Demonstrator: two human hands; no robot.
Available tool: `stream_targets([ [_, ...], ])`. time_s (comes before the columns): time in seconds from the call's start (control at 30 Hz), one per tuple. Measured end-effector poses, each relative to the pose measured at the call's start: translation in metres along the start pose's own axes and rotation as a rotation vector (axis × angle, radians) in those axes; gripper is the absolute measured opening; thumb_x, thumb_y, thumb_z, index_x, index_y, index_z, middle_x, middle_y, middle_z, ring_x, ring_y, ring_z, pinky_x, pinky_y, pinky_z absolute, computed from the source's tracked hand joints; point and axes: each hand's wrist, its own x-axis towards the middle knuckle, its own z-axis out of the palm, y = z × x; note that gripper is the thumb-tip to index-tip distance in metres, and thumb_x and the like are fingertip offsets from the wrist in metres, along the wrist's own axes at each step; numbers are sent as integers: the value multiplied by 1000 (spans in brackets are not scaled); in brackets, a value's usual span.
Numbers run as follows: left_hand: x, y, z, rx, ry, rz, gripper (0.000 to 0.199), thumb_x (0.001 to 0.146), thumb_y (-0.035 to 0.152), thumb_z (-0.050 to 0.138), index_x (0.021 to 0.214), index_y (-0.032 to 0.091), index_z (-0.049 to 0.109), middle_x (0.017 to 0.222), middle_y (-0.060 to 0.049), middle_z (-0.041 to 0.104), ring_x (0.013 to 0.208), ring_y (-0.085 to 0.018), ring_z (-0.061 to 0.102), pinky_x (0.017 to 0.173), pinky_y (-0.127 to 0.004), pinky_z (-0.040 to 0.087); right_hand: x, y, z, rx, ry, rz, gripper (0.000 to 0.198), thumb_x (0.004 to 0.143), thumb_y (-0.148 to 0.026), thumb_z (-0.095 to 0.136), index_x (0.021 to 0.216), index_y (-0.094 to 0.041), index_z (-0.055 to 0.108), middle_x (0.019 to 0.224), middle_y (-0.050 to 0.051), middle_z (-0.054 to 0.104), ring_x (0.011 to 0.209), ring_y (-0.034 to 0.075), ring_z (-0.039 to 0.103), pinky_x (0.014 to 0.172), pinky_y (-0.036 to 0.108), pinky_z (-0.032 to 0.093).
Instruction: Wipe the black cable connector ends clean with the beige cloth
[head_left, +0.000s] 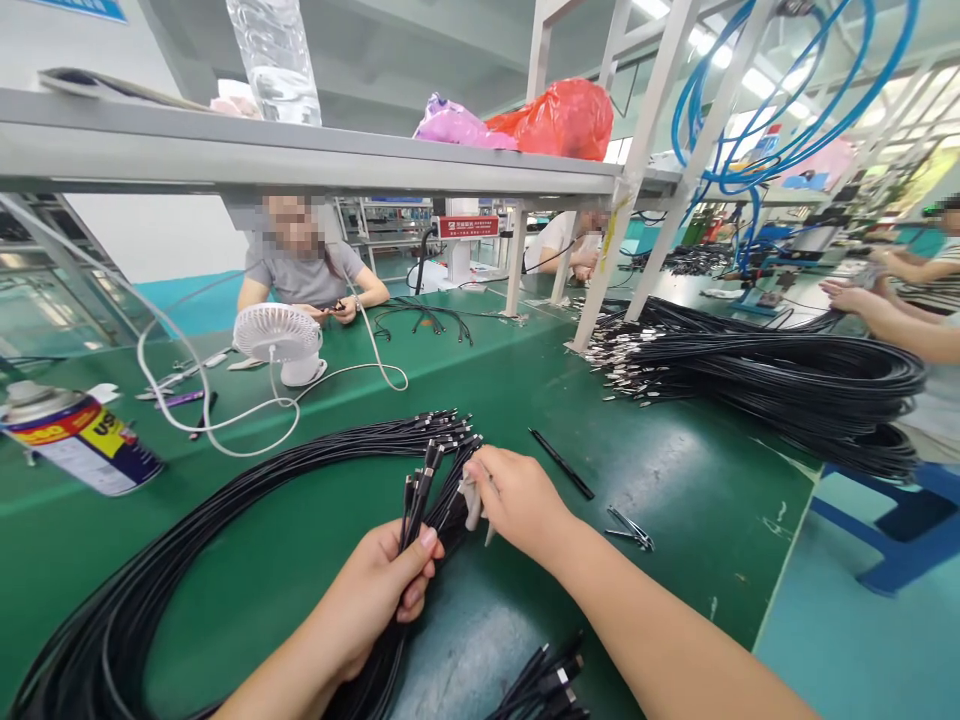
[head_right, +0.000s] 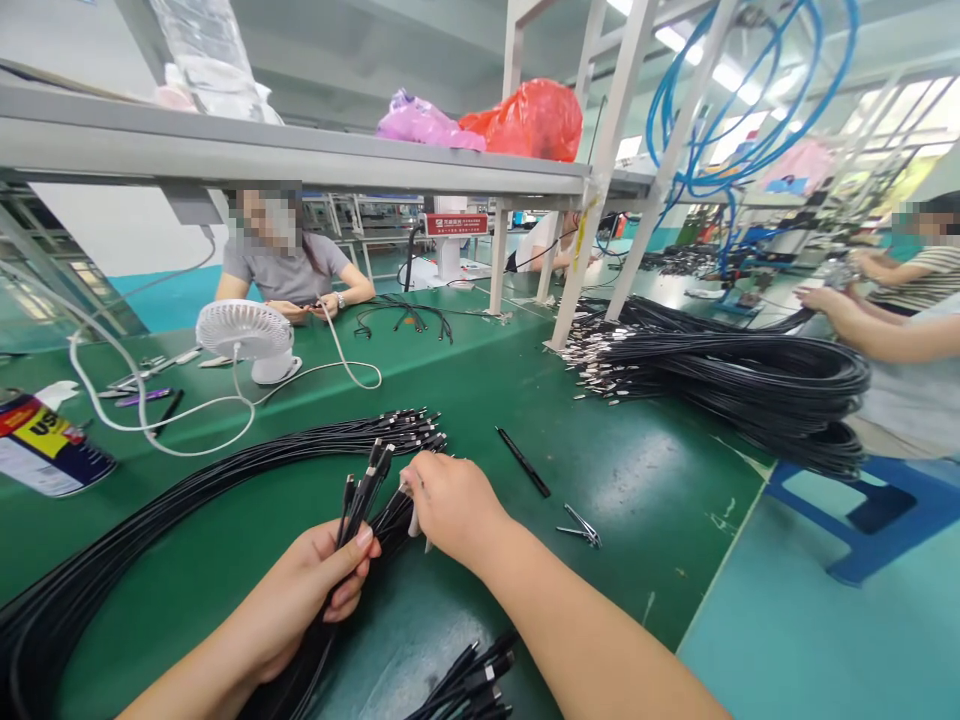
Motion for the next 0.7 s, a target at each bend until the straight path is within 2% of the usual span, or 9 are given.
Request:
stream_targets([
  [0.07, 0, 0, 0, 0, 0, -4, 53, 61, 63, 75, 68, 14, 55, 45, 9, 42, 38, -2, 27, 39, -19, 18, 3, 2, -6, 94, 92, 75, 31, 97, -33, 36, 70, -21, 49, 61, 2, 59, 58, 16, 56, 59, 26, 39],
  [0.13, -1, 0, 0, 1, 0, -4, 53, 61, 62, 75, 68, 14, 55, 45, 9, 41, 38, -2, 26, 39, -19, 18, 5, 4, -11, 221, 120, 137, 32, 97, -36, 37, 71, -22, 49, 54, 0, 58, 53, 14, 56, 58, 25, 42],
  [0.27, -1, 3, 1, -3, 11, 12, 52, 61, 62, 75, 68, 14, 56, 44, 9, 41, 37, -2, 26, 39, -19, 18, 5, 3, -13, 487, 25, 193, 32, 97, -40, 39, 77, -20, 53, 53, -1, 63, 48, 13, 58, 55, 24, 46],
  [0.37, -1, 3, 1, -21, 5, 9, 51, 61, 60, 76, 68, 14, 56, 45, 8, 42, 37, -3, 27, 39, -20, 18, 2, -3, -7, 599, -112, 186, 32, 96, -42, 41, 82, -18, 58, 58, 1, 64, 53, 14, 61, 55, 24, 47],
  [0.47, -1, 2, 1, -26, -11, 11, 47, 63, 58, 76, 67, 15, 57, 44, 8, 43, 37, -3, 28, 39, -20, 19, 1, -8, -1, 562, -214, 162, 27, 92, -37, 48, 77, -18, 61, 61, 1, 62, 54, 13, 58, 53, 23, 44],
  [0.57, -2, 3, 1, -16, -3, 34, 43, 68, 55, 74, 66, 14, 59, 45, 6, 47, 38, -4, 32, 41, -21, 24, 2, -9, 3, 472, -201, 175, 21, 87, -30, 52, 72, -18, 62, 62, 0, 61, 56, 13, 54, 54, 23, 41],
  [0.63, -4, 5, 1, -32, 24, 52, 42, 68, 53, 75, 77, 13, 65, 52, 2, 56, 40, -6, 37, 43, -22, 28, 3, -7, 5, 440, -200, 203, 20, 86, -27, 52, 72, -19, 62, 63, 0, 61, 58, 12, 54, 56, 23, 40],
  [0.7, -5, 7, 0, -73, 47, 58, 48, 68, 51, 76, 97, 14, 67, 65, -2, 65, 45, -7, 42, 45, -23, 31, 4, -4, 8, 398, -198, 220, 19, 86, -26, 52, 71, -19, 62, 62, -1, 61, 58, 12, 54, 57, 23, 40],
])
